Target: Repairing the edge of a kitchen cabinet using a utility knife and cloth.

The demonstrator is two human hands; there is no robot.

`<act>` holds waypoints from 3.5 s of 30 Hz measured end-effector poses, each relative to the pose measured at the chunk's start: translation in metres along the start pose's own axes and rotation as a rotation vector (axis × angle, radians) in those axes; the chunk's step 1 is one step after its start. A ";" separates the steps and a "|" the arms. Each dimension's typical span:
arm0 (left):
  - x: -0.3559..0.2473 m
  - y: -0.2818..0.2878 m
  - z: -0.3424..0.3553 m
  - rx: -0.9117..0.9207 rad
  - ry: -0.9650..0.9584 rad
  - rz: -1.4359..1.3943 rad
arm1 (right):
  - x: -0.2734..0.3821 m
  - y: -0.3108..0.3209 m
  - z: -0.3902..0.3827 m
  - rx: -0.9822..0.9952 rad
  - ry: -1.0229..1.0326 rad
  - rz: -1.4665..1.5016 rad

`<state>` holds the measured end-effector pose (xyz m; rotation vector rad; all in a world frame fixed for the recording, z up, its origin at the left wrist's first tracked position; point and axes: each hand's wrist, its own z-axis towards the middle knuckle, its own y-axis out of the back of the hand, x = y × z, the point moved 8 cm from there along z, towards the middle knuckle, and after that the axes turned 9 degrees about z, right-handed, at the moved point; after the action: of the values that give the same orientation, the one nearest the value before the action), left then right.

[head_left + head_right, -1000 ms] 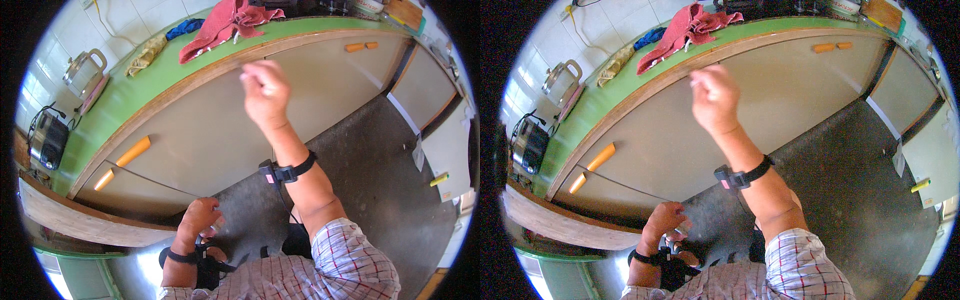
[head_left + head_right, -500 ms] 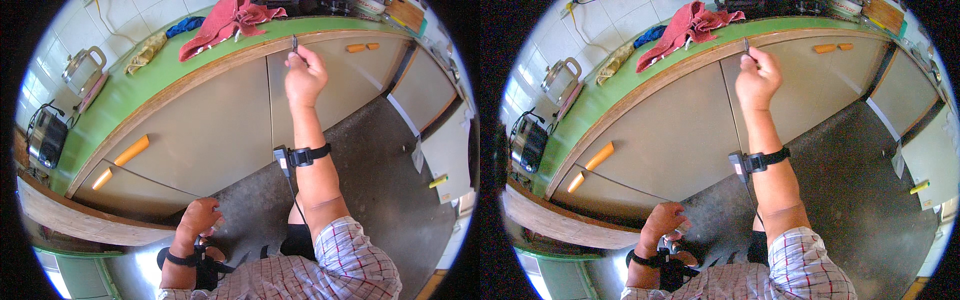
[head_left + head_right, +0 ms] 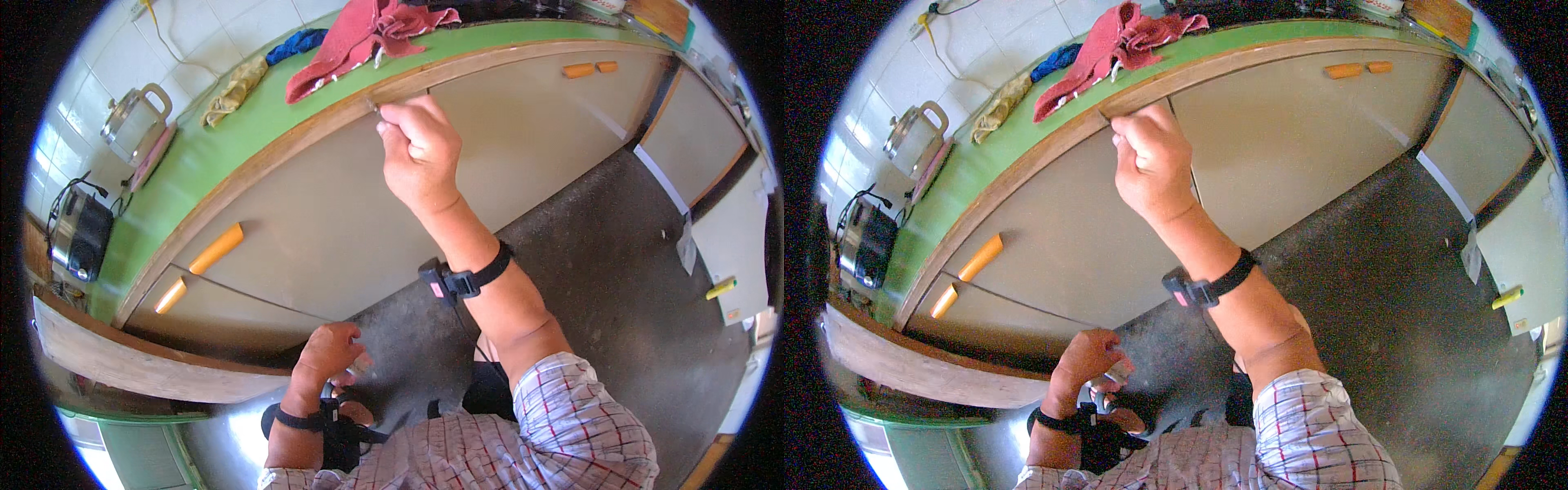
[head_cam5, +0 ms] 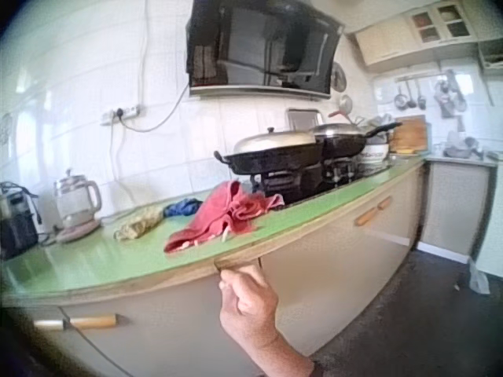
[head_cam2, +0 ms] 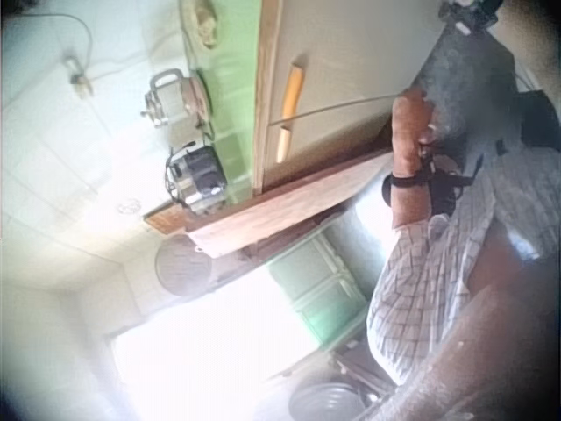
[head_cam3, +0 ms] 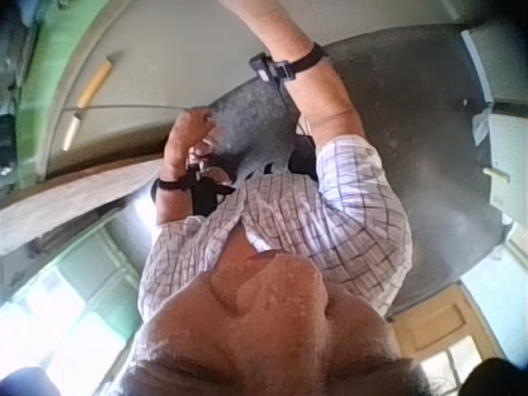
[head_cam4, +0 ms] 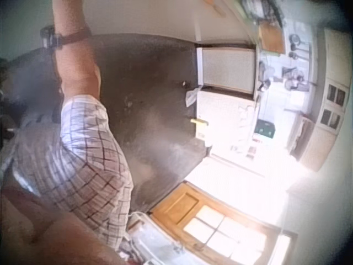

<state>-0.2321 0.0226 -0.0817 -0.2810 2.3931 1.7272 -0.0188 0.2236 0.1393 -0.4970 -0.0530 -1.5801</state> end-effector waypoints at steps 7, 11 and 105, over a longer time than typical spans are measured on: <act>0.004 -0.003 -0.004 -0.005 -0.023 -0.029 | -0.054 0.056 0.008 -0.305 -0.170 -0.119; 0.007 -0.007 0.002 -0.015 -0.067 0.038 | -0.023 0.022 0.003 -0.052 0.012 -0.057; 0.000 0.028 -0.018 -0.261 -0.069 -0.406 | 0.045 -0.058 -0.256 1.898 -0.866 -0.082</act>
<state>-0.2398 0.0140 -0.0502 -0.6787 1.8919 1.8073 -0.1451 0.1008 -0.0607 0.4120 -1.9843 -0.6789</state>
